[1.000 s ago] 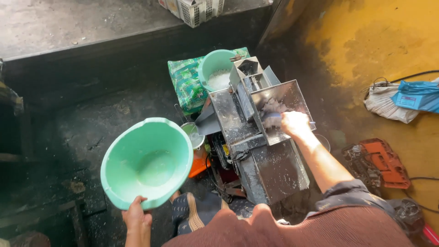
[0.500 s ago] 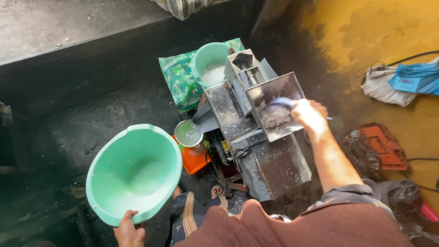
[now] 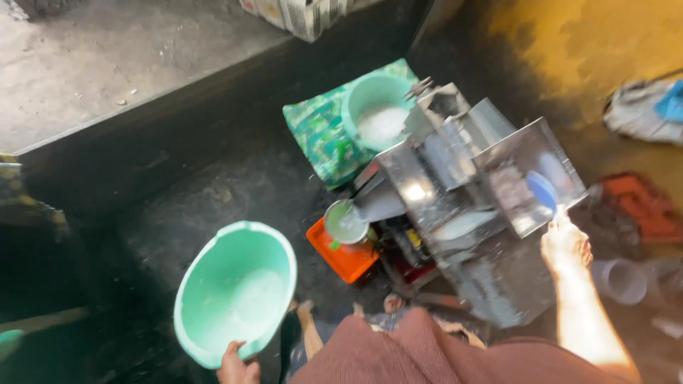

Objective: Using a scoop to transfer shredded material from a basin into a processing machine and stirring the material in the basin.

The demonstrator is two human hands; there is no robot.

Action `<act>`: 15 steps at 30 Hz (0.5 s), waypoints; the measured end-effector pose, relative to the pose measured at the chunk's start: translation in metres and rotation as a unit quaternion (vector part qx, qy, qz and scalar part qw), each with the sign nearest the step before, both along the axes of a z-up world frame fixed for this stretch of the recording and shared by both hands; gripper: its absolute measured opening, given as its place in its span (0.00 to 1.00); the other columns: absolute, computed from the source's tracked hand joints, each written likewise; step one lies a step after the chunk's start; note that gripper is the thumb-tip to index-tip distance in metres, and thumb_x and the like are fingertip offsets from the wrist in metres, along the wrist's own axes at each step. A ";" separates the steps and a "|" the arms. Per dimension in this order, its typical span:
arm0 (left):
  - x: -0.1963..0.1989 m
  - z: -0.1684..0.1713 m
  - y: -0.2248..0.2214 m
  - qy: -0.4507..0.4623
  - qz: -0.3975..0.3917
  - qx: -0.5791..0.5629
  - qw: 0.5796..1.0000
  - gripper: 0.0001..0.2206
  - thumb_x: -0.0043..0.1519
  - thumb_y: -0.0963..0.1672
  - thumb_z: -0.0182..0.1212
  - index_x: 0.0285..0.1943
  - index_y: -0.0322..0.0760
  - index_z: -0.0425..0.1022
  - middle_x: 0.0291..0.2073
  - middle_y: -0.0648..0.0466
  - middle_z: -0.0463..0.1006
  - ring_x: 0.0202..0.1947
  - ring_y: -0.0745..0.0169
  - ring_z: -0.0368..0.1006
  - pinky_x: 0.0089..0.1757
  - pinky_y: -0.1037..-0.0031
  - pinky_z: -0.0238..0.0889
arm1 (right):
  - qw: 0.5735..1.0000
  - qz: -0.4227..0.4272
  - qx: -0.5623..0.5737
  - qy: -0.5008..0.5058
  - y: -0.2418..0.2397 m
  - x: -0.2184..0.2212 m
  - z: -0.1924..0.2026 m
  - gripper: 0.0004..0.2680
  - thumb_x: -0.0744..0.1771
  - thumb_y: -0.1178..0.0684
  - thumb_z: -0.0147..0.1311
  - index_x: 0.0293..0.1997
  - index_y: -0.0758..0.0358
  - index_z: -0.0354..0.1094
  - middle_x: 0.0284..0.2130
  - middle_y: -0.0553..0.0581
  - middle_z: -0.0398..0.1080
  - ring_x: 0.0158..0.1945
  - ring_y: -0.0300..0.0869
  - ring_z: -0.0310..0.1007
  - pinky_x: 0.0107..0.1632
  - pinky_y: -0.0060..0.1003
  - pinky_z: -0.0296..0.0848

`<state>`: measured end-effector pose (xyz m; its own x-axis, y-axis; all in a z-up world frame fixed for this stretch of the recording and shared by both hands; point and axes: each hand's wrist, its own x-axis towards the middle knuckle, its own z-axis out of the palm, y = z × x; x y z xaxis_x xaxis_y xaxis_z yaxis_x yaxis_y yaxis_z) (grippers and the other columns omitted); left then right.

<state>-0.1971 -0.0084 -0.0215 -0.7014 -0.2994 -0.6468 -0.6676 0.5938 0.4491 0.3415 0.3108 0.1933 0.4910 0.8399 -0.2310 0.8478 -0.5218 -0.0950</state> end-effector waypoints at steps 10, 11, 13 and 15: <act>-0.223 0.057 0.075 0.101 0.071 0.159 0.980 0.31 0.44 0.35 0.60 0.60 0.50 0.70 0.51 0.60 0.80 0.42 0.57 0.78 0.28 0.66 0.74 | 0.876 -0.116 0.308 0.351 -0.039 -0.182 -0.091 0.06 0.73 0.56 0.44 0.42 0.60 0.68 0.22 0.51 0.64 0.20 0.38 0.61 0.20 0.33 0.64; -0.239 0.055 0.087 0.109 0.074 0.145 0.981 0.33 0.45 0.36 0.61 0.63 0.52 0.67 0.52 0.59 0.80 0.42 0.56 0.79 0.27 0.65 0.76 | 0.859 -0.182 0.194 0.437 -0.042 -0.224 -0.073 0.09 0.72 0.54 0.42 0.56 0.64 0.61 0.22 0.57 0.65 0.18 0.40 0.60 0.19 0.33 0.61; -0.264 0.048 0.114 0.120 0.061 0.137 0.981 0.34 0.46 0.36 0.63 0.65 0.53 0.65 0.53 0.58 0.79 0.41 0.54 0.79 0.27 0.65 0.77 | 0.812 -0.255 0.086 0.518 -0.041 -0.275 -0.085 0.19 0.71 0.53 0.39 0.70 0.69 0.55 0.21 0.63 0.66 0.17 0.43 0.59 0.17 0.33 0.58; -0.283 0.033 0.140 0.131 0.035 0.161 0.978 0.25 0.44 0.40 0.65 0.55 0.34 0.74 0.43 0.49 0.81 0.30 0.51 0.79 0.23 0.61 0.77 | 0.673 -0.349 -0.023 0.652 -0.036 -0.293 -0.150 0.21 0.67 0.57 0.41 0.71 0.62 0.58 0.22 0.70 0.66 0.18 0.46 0.59 0.20 0.36 0.55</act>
